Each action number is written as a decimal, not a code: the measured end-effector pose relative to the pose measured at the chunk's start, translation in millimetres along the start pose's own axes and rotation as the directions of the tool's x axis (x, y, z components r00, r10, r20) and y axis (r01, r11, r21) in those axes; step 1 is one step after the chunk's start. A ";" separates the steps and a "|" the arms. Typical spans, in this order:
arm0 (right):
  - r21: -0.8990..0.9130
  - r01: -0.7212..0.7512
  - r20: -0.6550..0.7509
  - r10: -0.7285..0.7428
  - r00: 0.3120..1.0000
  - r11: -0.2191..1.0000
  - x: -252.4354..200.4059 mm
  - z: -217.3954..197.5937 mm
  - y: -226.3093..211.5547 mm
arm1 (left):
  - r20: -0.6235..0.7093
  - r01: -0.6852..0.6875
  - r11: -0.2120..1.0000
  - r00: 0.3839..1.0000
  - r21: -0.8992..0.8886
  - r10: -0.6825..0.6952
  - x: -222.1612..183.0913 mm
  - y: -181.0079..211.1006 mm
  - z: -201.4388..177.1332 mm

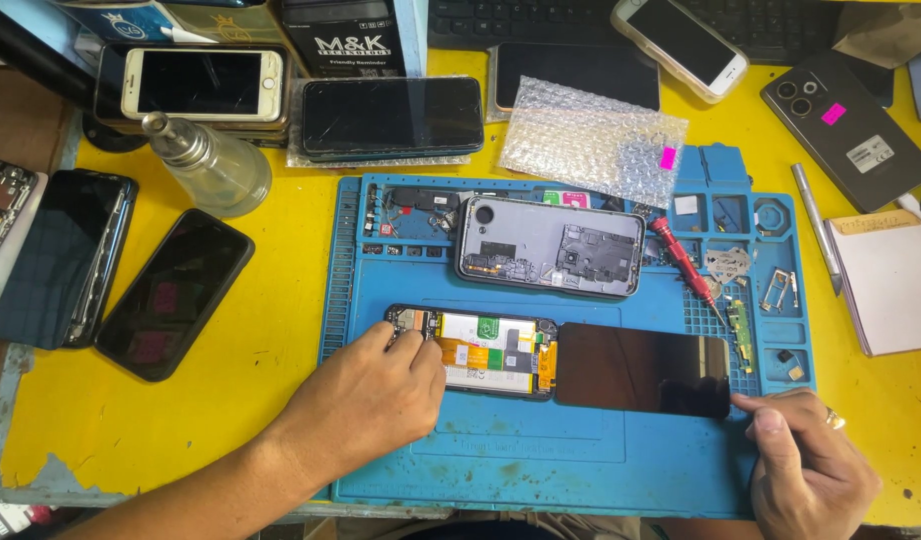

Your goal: The person repairs a smartphone by removing the back cover and disconnecting internal components. They use a screwdriver to remove screws and a prying tool to separate the screen and battery from the chassis. The person also handles a separate phone case and a bubble wrap package during the process.

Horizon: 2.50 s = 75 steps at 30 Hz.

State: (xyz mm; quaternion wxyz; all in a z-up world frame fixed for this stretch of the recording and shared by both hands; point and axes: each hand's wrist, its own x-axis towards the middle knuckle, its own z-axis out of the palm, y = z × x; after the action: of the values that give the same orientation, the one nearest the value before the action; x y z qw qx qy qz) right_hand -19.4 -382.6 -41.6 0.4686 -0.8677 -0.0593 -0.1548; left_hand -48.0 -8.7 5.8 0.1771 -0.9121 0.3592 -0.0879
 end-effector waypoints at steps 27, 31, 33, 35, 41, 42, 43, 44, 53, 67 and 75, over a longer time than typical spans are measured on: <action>0.107 0.023 -0.082 -0.014 0.997 0.994 -3.3 8.0 18.9 | 0.181 0.032 0.976 0.983 -0.214 0.007 10.9 -31.3 8.6; 0.079 -0.004 -0.065 0.010 0.998 0.997 -4.0 6.0 18.1 | 0.191 0.043 0.975 0.982 -0.220 0.000 14.3 -29.1 8.6; 0.086 -0.005 -0.062 0.011 0.998 0.996 -4.4 5.3 20.4 | 0.245 0.048 0.972 0.969 -0.229 0.010 16.8 -28.9 7.7; 0.098 0.009 -0.070 -0.002 0.998 0.995 -3.6 6.8 19.5 | 0.240 0.038 0.976 0.971 -0.215 0.014 17.6 -26.9 7.3; 0.099 0.001 -0.072 0.006 0.997 0.995 -3.9 6.0 17.5 | 0.168 -0.019 0.995 0.985 -0.101 0.036 13.8 -17.1 5.4; 0.093 -0.012 -0.067 0.018 0.998 0.996 -4.6 5.4 17.8 | 0.138 -0.029 0.997 0.990 -0.068 0.038 12.1 -15.5 5.2; 0.092 -0.012 -0.068 0.018 0.998 0.996 -4.0 5.9 17.7 | 0.137 -0.030 0.997 0.990 -0.068 0.039 11.3 -14.8 5.6; 0.100 0.001 -0.073 0.006 0.997 0.995 -3.6 6.5 17.4 | 0.092 -0.026 0.999 0.995 -0.047 0.030 10.2 -14.1 5.9; 0.035 0.007 -0.037 -0.006 0.999 0.999 1.0 4.6 4.5 | 0.075 -0.011 0.998 0.997 -0.062 0.016 7.0 -17.8 6.3; -0.039 0.688 0.696 -0.474 0.539 0.724 81.6 18.2 -36.7 | -0.341 0.177 0.723 0.791 -0.668 -0.508 20.6 -79.0 19.8; 0.010 0.736 0.729 -0.509 0.458 0.677 87.5 21.3 -33.9 | -0.381 0.202 0.713 0.731 -0.671 -0.566 3.5 -85.7 31.5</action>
State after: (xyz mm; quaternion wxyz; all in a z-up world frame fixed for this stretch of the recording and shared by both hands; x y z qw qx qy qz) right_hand 59.4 -349.8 2.8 0.1799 -0.8359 -0.5186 0.0042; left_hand 17.1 55.2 9.9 -0.2516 -0.9077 0.1951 -0.2732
